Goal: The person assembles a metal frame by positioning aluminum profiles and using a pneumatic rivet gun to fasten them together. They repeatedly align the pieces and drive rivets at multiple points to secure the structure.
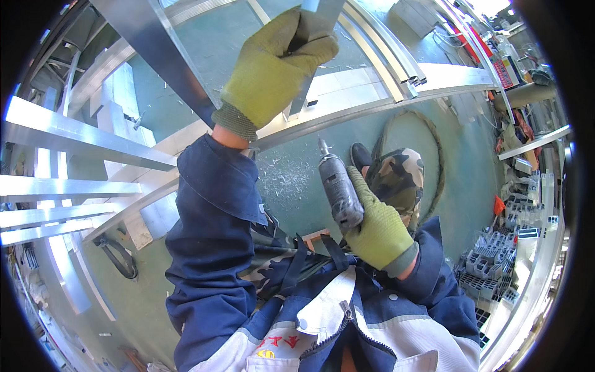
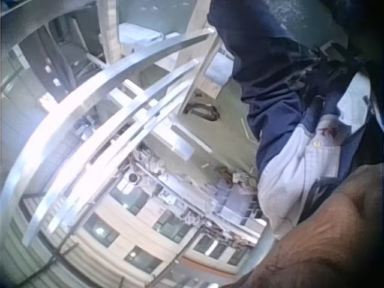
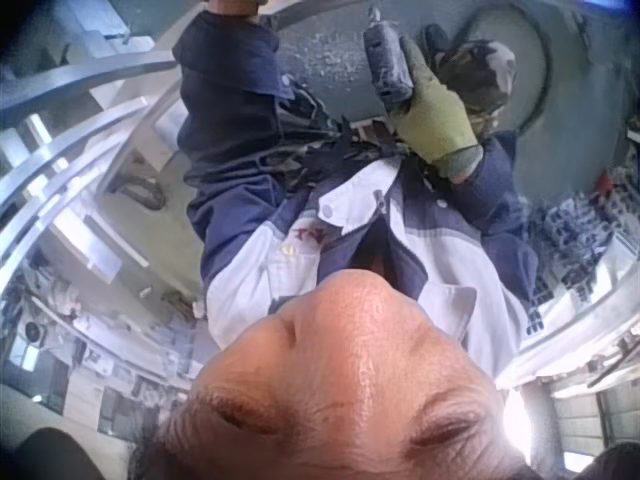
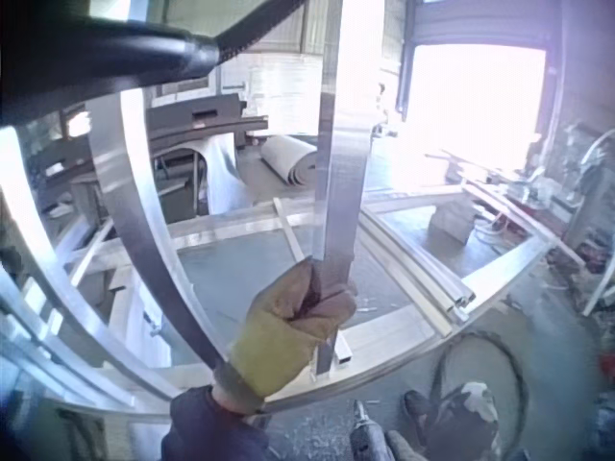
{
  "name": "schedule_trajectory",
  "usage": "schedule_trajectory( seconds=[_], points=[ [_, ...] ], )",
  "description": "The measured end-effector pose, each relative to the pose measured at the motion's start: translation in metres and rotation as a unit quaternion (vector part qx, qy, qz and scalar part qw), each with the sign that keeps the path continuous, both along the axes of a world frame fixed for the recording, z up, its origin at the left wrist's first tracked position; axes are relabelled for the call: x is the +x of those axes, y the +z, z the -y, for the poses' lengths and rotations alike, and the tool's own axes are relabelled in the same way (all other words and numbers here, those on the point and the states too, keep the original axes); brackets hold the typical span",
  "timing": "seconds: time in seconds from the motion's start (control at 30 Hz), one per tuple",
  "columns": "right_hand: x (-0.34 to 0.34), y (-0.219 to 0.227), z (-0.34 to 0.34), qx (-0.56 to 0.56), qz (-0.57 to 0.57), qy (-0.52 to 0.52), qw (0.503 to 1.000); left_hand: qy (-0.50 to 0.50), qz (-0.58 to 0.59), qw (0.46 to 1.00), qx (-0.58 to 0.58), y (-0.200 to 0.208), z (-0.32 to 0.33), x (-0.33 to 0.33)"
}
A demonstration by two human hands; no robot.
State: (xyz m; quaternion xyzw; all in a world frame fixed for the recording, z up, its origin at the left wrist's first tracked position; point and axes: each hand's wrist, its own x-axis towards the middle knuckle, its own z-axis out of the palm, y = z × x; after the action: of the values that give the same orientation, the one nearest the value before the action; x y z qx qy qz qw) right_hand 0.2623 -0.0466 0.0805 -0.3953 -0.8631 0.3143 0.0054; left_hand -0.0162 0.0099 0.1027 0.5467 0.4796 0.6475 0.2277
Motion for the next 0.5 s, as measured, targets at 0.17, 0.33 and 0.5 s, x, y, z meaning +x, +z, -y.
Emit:
schedule_trajectory(
  seconds=[0.17, 0.33, 0.5],
  points=[
    [0.026, -0.049, -0.030, -0.035, -0.015, -0.042, 0.998, 0.052, -0.033, 0.998, -0.012, 0.003, 0.005, 0.009],
    [0.047, -0.142, -0.057, -0.066, 0.015, -0.056, 0.996, 0.219, -0.124, 0.968, -0.014, -0.009, 0.033, 0.031],
    [0.047, -0.160, -0.080, -0.179, 0.016, -0.080, 0.980, 0.277, -0.157, 0.948, 0.012, -0.032, 0.065, 0.094]
  ],
)
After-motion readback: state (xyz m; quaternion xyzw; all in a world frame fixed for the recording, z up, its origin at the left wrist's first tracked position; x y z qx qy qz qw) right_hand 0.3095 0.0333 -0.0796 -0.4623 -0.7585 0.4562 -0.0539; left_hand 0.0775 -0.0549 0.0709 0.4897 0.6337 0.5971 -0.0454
